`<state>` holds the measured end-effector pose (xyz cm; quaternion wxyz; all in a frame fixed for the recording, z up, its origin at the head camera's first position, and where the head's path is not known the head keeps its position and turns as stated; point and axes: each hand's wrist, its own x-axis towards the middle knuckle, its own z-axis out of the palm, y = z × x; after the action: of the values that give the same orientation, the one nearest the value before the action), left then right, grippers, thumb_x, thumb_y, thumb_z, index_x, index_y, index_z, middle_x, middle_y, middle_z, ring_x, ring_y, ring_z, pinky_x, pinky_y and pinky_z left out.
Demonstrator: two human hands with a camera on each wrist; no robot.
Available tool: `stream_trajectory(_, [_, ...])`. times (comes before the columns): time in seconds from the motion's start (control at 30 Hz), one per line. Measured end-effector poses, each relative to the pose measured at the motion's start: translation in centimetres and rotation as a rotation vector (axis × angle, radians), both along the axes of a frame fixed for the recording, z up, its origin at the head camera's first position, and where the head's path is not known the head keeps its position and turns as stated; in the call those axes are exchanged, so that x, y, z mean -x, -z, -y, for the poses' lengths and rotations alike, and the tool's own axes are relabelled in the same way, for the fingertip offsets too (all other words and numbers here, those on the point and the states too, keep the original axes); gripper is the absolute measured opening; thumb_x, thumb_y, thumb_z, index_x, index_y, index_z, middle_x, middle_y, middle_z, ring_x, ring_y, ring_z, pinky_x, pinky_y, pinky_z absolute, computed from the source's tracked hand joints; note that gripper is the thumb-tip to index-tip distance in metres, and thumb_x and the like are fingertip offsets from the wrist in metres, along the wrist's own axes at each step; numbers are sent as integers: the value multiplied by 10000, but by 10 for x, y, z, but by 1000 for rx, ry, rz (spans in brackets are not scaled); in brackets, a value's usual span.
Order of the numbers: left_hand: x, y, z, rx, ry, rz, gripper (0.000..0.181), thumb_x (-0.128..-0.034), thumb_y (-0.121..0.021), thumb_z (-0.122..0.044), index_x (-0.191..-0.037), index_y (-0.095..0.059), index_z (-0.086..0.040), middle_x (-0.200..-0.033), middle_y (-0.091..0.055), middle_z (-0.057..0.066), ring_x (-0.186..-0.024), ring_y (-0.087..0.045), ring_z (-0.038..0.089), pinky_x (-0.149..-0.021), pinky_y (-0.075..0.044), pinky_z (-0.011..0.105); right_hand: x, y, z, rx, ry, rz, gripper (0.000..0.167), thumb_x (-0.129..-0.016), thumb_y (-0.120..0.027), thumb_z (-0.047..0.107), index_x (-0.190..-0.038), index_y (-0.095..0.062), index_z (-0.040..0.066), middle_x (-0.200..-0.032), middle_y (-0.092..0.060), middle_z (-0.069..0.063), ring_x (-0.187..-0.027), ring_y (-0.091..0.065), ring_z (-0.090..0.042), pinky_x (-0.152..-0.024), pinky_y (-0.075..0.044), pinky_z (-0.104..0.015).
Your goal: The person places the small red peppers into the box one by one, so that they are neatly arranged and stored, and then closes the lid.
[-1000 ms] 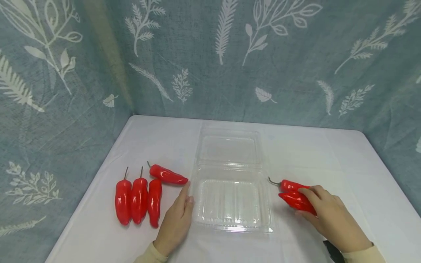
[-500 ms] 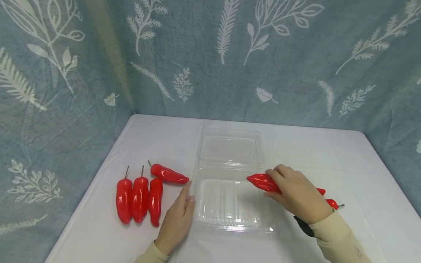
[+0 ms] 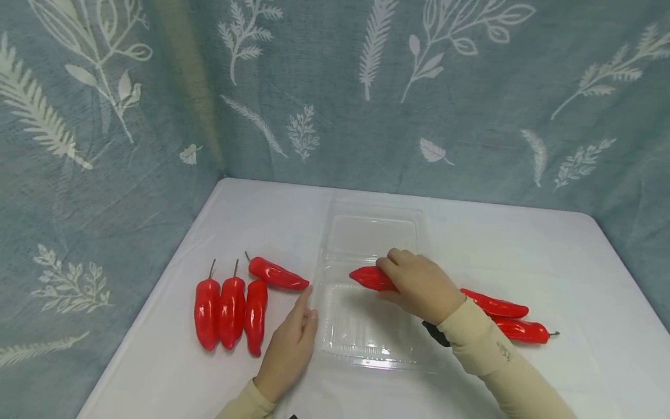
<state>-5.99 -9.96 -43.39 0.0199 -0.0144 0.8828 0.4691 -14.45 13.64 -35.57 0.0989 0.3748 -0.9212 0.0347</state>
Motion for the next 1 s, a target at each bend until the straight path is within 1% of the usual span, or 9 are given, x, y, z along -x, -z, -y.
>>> stream_trajectory(0.17, [1,0,-1,9,9,-18,649,-952,-576,-278,-1511,-274,-148,-1492,-413,55,-1341,-434,299,-989,-422,495,8,9,9,-53,-11,27,387,-724,-834,241,-1039,-642,120,-852,-587,-9,-736,-575,-151,-687,-543,-296])
stream_trajectory(0.27, [1,0,-1,15,6,-13,653,-950,-579,-281,-1511,-273,-149,-1491,-415,52,-1339,-437,297,-988,-425,489,10,10,14,-104,-9,45,366,-729,-825,181,-1043,-648,117,-870,-605,-26,-762,-586,-168,-704,-548,-316])
stream_trajectory(0.37, [1,0,-1,23,-2,-2,660,-944,-587,-287,-1511,-275,-156,-1489,-418,49,-1336,-440,295,-986,-429,484,11,11,19,-150,-13,44,358,-730,-818,135,-1047,-652,110,-888,-618,-37,-790,-595,-175,-713,-548,-319])
stream_trajectory(0.47, [1,0,-1,29,-5,4,662,-941,-589,-291,-1510,-276,-159,-1485,-422,58,-1330,-447,304,-979,-434,491,11,12,25,-182,-23,21,338,-731,-812,107,-1029,-652,108,-886,-617,-36,-793,-597,-175,-689,-536,-303])
stream_trajectory(0.63, [1,-1,-2,30,-8,12,651,-945,-580,-300,-1509,-282,-171,-1476,-434,60,-1312,-467,309,-966,-444,495,10,18,35,-195,-48,-89,257,-730,-793,66,-936,-647,114,-831,-598,-20,-750,-594,-167,-616,-501,-274])
stream_trajectory(0.77, [1,-1,-2,22,-6,17,643,-948,-573,-306,-1508,-286,-174,-1465,-447,64,-1286,-494,313,-953,-455,494,8,25,40,-183,-38,-165,203,-721,-777,38,-840,-634,119,-753,-581,-3,-685,-590,-154,-556,-495,-265])
stream_trajectory(0.9, [1,-2,-2,19,-1,9,642,-950,-570,-302,-1507,-286,-159,-1461,-452,75,-1271,-508,315,-953,-454,498,4,29,42,-175,-9,-180,186,-721,-766,28,-765,-609,118,-682,-569,4,-614,-575,-140,-500,-492,-263])
stream_trajectory(1.0, [1,-1,-1,16,-1,0,646,-944,-582,-285,-1505,-291,-152,-1460,-453,70,-1276,-505,306,-964,-444,495,2,31,43,-173,16,-154,181,-729,-772,36,-775,-612,108,-682,-584,-3,-608,-573,-135,-501,-506,-259])
